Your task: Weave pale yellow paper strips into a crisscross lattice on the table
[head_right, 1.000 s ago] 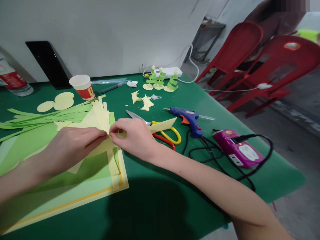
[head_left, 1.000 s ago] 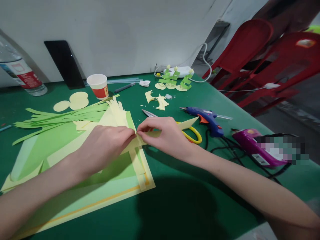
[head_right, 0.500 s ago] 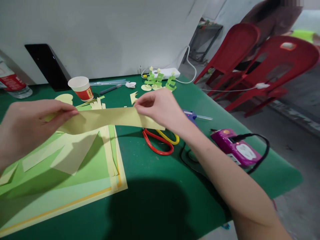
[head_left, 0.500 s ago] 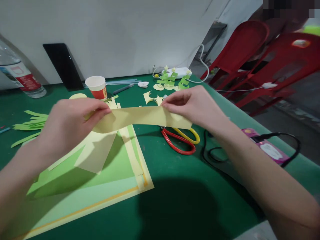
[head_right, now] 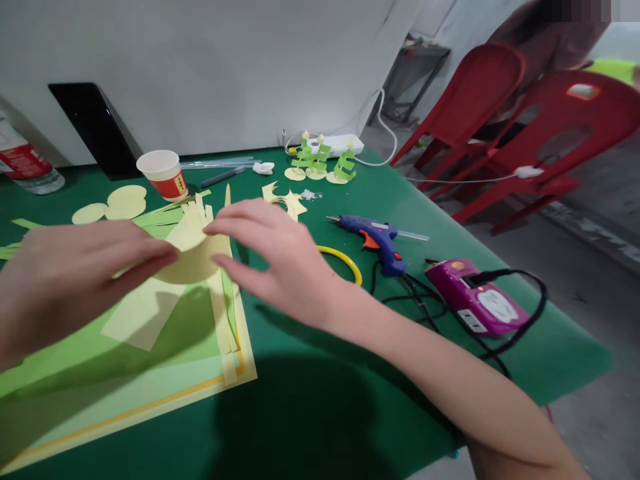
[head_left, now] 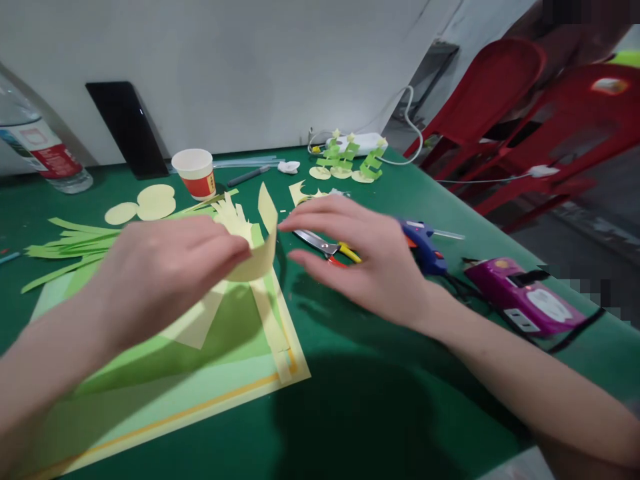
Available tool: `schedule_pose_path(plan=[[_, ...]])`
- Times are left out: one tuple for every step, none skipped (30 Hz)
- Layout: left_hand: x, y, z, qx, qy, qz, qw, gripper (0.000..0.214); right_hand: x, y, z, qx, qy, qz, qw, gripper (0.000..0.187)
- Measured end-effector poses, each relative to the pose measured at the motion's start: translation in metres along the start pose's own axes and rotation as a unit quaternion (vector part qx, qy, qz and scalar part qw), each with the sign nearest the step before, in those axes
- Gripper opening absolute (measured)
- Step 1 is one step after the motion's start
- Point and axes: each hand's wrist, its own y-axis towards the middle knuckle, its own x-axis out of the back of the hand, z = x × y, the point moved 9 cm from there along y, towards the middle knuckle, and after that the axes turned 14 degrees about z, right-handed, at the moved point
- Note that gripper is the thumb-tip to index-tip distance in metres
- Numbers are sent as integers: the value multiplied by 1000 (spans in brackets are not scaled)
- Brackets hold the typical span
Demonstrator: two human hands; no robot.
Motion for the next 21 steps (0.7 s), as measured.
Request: schedule_pose_path(plan=[[0, 1, -13, -29, 3, 13, 999, 18, -5, -1, 9, 22, 8, 6, 1000, 16], [1, 2, -24, -53, 1, 23, 998, 23, -10, -3, 17, 40, 17, 13, 999, 15], [3, 2, -32, -65, 4, 30, 997, 27, -12, -4, 21, 52, 23, 14, 998, 14], [5, 3, -39, -74, 12, 36, 997, 30, -13, -5, 24, 55, 28, 12, 998, 11], [7, 3, -43, -73, 24, 36, 996, 32, -13, -5, 24, 49, 33, 10, 998, 9], [9, 3, -45, -67, 40, 32, 996, 32, -13, -5, 23, 37, 38, 10, 999, 7], [11, 3, -46, -60, 55, 25, 996, 31, -13, -4, 20, 19, 44, 11, 999, 7], [13, 3, -46, -52, 67, 17, 996, 29, -13, -4, 18, 2, 49, 12, 999, 8], [15, 3, -46, -47, 76, 6, 996, 27, -13, -3, 16, -10, 53, 15, 998, 8], [16, 3, -47, -44, 83, -4, 996, 26, -12, -3, 16, -18, 54, 16, 998, 8], [17, 3, -48, -43, 88, -13, 995, 24, -12, -2, 15, -23, 54, 16, 998, 8], [18, 3, -49, -43, 93, -21, 994, 23, -12, -2, 15, -26, 53, 16, 998, 7], [19, 3, -50, -42, 100, -30, 994, 22, -13, -2, 15, -27, 53, 16, 998, 7], [20, 3, -51, -42, 107, -40, 993, 22, -14, -2, 15, -29, 56, 19, 998, 6], [22, 3, -52, -43, 114, -52, 991, 21, -15, -2, 14, -30, 58, 22, 998, 6], [23, 2, -52, -44, 122, -65, 989, 21, -16, -2, 13, -32, 60, 26, 997, 6], [25, 2, -53, -45, 128, -80, 988, 20, -17, -2, 12, -34, 61, 31, 997, 6], [26, 1, -52, -43, 133, -91, 986, 18, -18, -2, 10, -38, 59, 36, 997, 6], [27, 0, -51, -40, 138, -100, 985, 16, -18, -2, 8, -44, 56, 41, 997, 6], [28, -1, -49, -35, 140, -108, 984, 13, -18, -2, 6, -50, 53, 45, 996, 6], [28, -2, -46, -30, 141, -114, 983, 10, -17, -2, 5, -55, 50, 47, 996, 6]])
